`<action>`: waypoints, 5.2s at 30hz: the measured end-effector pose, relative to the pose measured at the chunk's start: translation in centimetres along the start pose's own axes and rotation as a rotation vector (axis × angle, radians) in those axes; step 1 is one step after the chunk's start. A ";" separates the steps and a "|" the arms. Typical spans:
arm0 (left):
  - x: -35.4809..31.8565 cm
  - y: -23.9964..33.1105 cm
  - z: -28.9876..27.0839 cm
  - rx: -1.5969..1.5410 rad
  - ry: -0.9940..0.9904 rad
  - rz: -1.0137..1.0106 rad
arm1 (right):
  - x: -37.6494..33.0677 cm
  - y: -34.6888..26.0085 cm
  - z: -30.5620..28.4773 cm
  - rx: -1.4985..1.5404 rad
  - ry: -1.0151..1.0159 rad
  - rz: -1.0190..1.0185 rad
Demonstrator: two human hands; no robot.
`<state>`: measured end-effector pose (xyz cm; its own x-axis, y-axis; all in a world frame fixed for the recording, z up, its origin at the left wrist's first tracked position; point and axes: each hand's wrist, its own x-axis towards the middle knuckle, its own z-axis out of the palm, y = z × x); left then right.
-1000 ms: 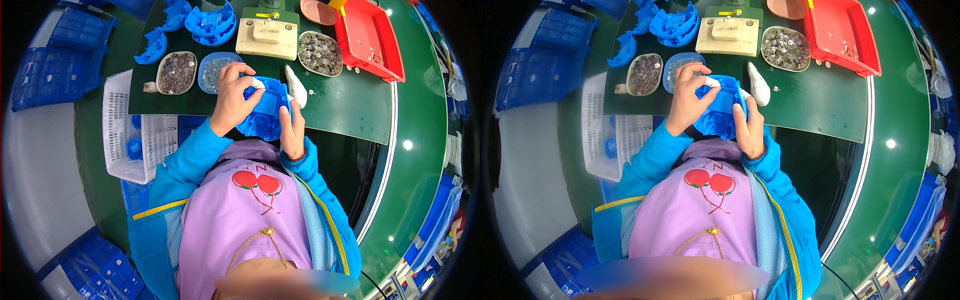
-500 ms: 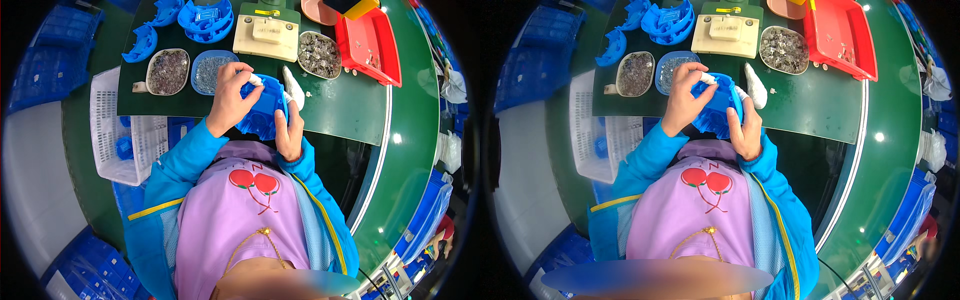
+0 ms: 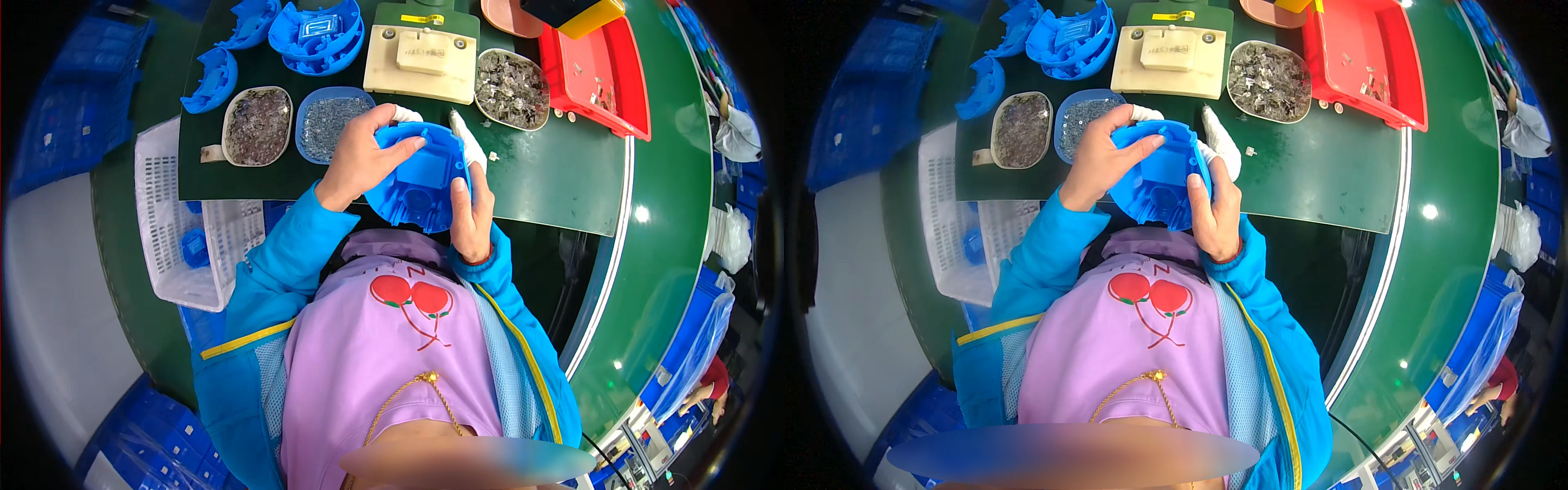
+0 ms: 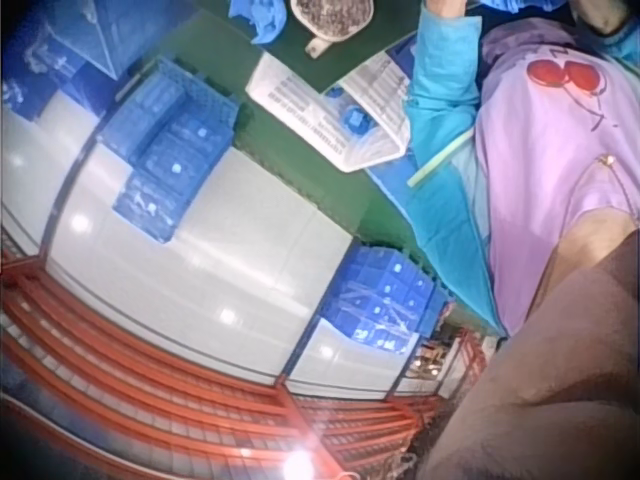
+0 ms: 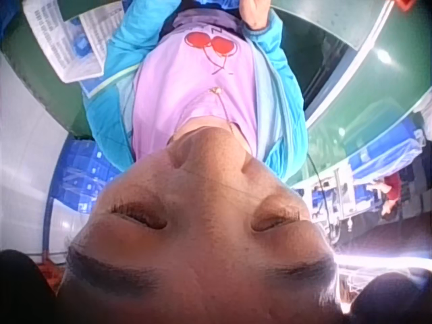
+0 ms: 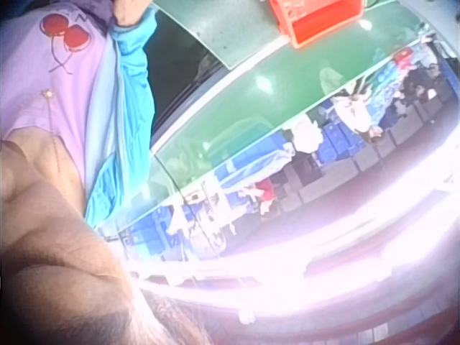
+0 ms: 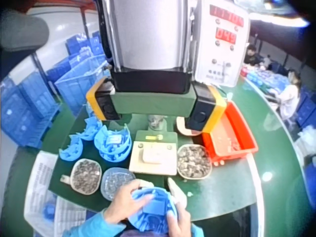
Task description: The person assembles blue plastic housings by hand, attaching small screws and applying adhesive to them on a production line.
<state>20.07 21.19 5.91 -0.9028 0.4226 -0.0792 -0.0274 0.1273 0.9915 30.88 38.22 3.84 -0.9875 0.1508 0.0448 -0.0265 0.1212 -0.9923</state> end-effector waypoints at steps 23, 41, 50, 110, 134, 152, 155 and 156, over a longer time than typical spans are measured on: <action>10.9 -0.1 -5.0 -0.132 0.197 -0.062 | 15.7 -1.6 -0.1 -0.186 0.292 0.064; 8.4 8.7 -5.5 -0.008 0.704 0.839 | 15.3 -9.0 -1.7 0.128 0.571 -0.835; 8.8 9.9 -4.8 -0.277 0.812 0.736 | 16.0 -8.9 -2.3 0.155 0.642 -0.822; -5.5 -6.0 -14.2 0.817 0.737 0.186 | 4.7 -1.5 -1.3 0.203 0.172 0.141; -2.2 -5.8 -17.1 0.959 0.357 -0.046 | 4.7 -1.0 0.4 0.108 0.115 0.082; -4.7 0.5 -0.1 -0.294 0.234 0.141 | 5.2 -1.9 2.5 -0.110 0.429 -0.354; -4.3 0.3 0.5 -0.043 0.267 0.133 | 5.3 -1.6 1.8 -0.210 0.462 -0.462; -4.1 0.2 0.7 -0.008 0.305 0.150 | 5.4 -1.5 1.7 -0.256 0.475 -0.540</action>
<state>24.09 20.10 6.38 -0.9838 0.1483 0.1007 0.1129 0.0762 0.9907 25.33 37.16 5.39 -0.6736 0.4050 0.6183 -0.3927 0.5127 -0.7635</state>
